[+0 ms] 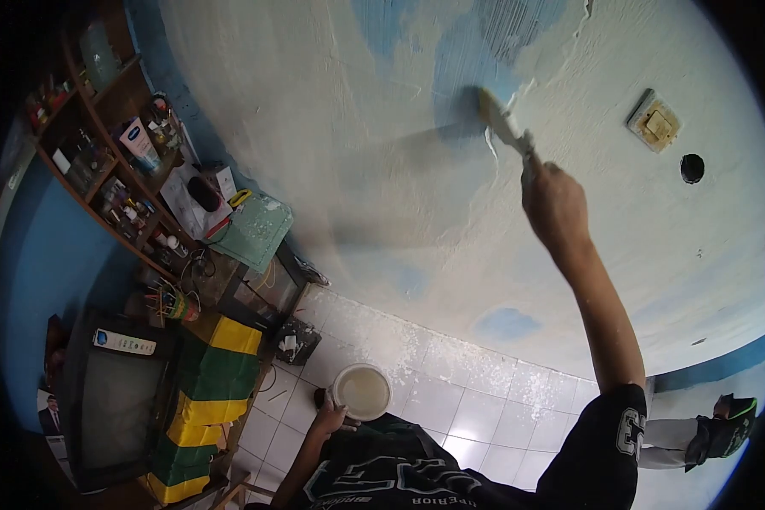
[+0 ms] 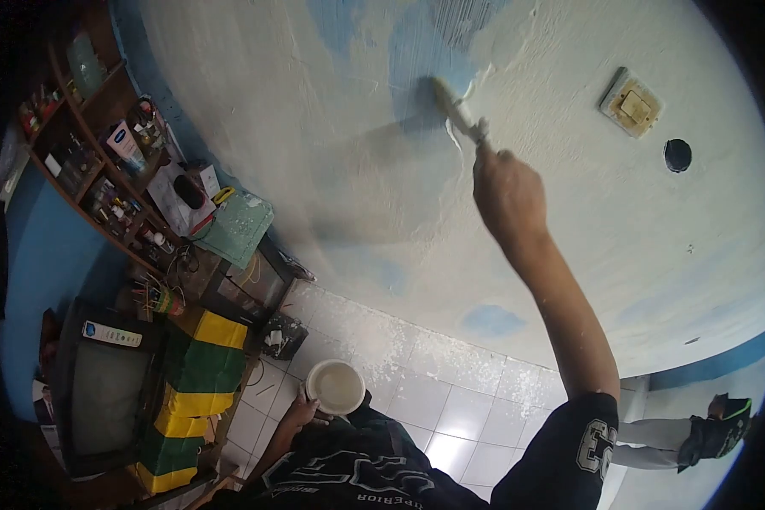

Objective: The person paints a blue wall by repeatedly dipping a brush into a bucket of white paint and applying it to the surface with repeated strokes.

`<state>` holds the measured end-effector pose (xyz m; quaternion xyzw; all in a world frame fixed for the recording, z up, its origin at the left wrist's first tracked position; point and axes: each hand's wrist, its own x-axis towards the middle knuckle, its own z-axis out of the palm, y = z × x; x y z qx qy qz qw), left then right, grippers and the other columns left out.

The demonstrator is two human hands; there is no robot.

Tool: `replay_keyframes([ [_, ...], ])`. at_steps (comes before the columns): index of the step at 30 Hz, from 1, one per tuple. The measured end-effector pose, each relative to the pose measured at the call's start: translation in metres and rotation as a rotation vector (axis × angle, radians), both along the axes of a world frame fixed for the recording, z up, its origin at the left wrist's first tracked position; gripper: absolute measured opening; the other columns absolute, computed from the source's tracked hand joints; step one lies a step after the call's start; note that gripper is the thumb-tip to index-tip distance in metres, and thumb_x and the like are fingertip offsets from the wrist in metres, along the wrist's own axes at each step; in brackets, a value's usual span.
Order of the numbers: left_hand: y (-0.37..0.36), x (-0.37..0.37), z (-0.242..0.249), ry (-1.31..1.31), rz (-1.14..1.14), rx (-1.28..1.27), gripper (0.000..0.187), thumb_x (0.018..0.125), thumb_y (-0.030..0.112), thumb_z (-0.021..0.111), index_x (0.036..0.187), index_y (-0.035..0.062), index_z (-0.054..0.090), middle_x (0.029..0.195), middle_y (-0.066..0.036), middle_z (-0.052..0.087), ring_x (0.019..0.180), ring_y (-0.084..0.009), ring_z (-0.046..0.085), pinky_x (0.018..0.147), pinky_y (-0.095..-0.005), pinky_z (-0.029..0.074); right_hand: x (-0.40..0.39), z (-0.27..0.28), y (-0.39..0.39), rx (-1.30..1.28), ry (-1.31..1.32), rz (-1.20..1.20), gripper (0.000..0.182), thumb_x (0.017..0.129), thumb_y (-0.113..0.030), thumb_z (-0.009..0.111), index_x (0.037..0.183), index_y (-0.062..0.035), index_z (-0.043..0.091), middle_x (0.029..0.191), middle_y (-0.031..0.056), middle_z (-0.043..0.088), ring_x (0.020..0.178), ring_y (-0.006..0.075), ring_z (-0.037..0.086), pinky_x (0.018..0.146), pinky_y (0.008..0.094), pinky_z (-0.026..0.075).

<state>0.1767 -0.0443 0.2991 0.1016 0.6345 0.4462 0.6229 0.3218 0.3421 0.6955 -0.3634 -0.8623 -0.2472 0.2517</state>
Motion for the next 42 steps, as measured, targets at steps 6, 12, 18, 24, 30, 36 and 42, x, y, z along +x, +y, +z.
replay_keyframes([
  [6, -0.005, -0.005, -0.007, -0.068, 0.073, -0.035, 0.059, 0.088, 0.002, 0.038, 0.132, 0.0178, 0.001, 0.110, -0.025, 0.046, 0.063, -0.0285, 0.063, 0.050, -0.0366, 0.056, 0.031, -0.074, 0.000, -0.295, -0.194, -0.083, 0.014, 0.083, -0.012, 0.046, 0.083, -0.0010, 0.055, 0.063, 0.0166, 0.056, 0.054, 0.0289, 0.058, 0.049, 0.0396, 0.048],
  [12, -0.007, -0.020, 0.006, -0.076, 0.095, -0.077, 0.059, 0.089, 0.002, 0.037, 0.132, 0.0189, 0.001, 0.109, -0.024, 0.046, 0.065, -0.0282, 0.064, 0.051, -0.0366, 0.057, 0.033, -0.020, -0.032, -0.207, -0.131, -0.046, 0.016, 0.083, -0.015, 0.051, 0.088, -0.0013, 0.058, 0.060, 0.0156, 0.055, 0.051, 0.0286, 0.058, 0.046, 0.0373, 0.047],
  [18, 0.001, -0.030, 0.005, -0.038, 0.069, -0.050, 0.056, 0.088, 0.000, 0.035, 0.130, 0.0185, 0.003, 0.110, -0.023, 0.045, 0.066, -0.0279, 0.063, 0.052, -0.0365, 0.057, 0.013, -0.019, -0.011, -0.058, -0.193, -0.090, 0.012, 0.084, -0.008, 0.046, 0.088, -0.0009, 0.055, 0.066, 0.0161, 0.055, 0.053, 0.0270, 0.059, 0.046, 0.0351, 0.049],
  [24, -0.002, -0.034, -0.007, -0.035, 0.083, -0.004, 0.054, 0.087, 0.000, 0.034, 0.129, 0.0180, 0.005, 0.111, -0.023, 0.044, 0.065, -0.0278, 0.064, 0.051, -0.0361, 0.057, 0.025, -0.040, -0.022, -0.207, -0.286, -0.108, 0.011, 0.082, -0.007, 0.047, 0.086, -0.0012, 0.055, 0.066, 0.0166, 0.056, 0.054, 0.0281, 0.060, 0.047, 0.0356, 0.049],
  [30, -0.004, -0.032, -0.002, -0.024, 0.075, -0.005, 0.055, 0.087, 0.001, 0.035, 0.130, 0.0176, 0.004, 0.111, -0.023, 0.045, 0.063, -0.0288, 0.064, 0.051, -0.0370, 0.057, 0.010, 0.006, -0.014, -0.033, -0.131, -0.037, 0.015, 0.086, -0.011, 0.047, 0.083, 0.0012, 0.055, 0.063, 0.0159, 0.055, 0.049, 0.0248, 0.057, 0.043, 0.0343, 0.046],
  [36, 0.005, -0.032, -0.008, -0.090, 0.036, -0.077, 0.055, 0.087, 0.001, 0.036, 0.130, 0.0163, 0.005, 0.113, -0.024, 0.043, 0.063, -0.0306, 0.063, 0.052, -0.0386, 0.057, 0.005, -0.037, -0.015, -0.100, -0.343, -0.082, 0.014, 0.080, -0.004, 0.046, 0.092, 0.0004, 0.052, 0.064, 0.0139, 0.054, 0.054, 0.0254, 0.059, 0.047, 0.0345, 0.049],
  [42, -0.006, -0.041, -0.060, 0.095, -0.018, 0.045, 0.055, 0.087, 0.002, 0.037, 0.130, 0.0155, 0.006, 0.112, -0.023, 0.042, 0.063, -0.0312, 0.063, 0.051, -0.0390, 0.057, 0.038, -0.079, -0.007, -0.312, -0.463, -0.062, 0.012, 0.081, -0.010, 0.048, 0.077, -0.0031, 0.057, 0.062, 0.0125, 0.055, 0.053, 0.0260, 0.059, 0.047, 0.0369, 0.047],
])
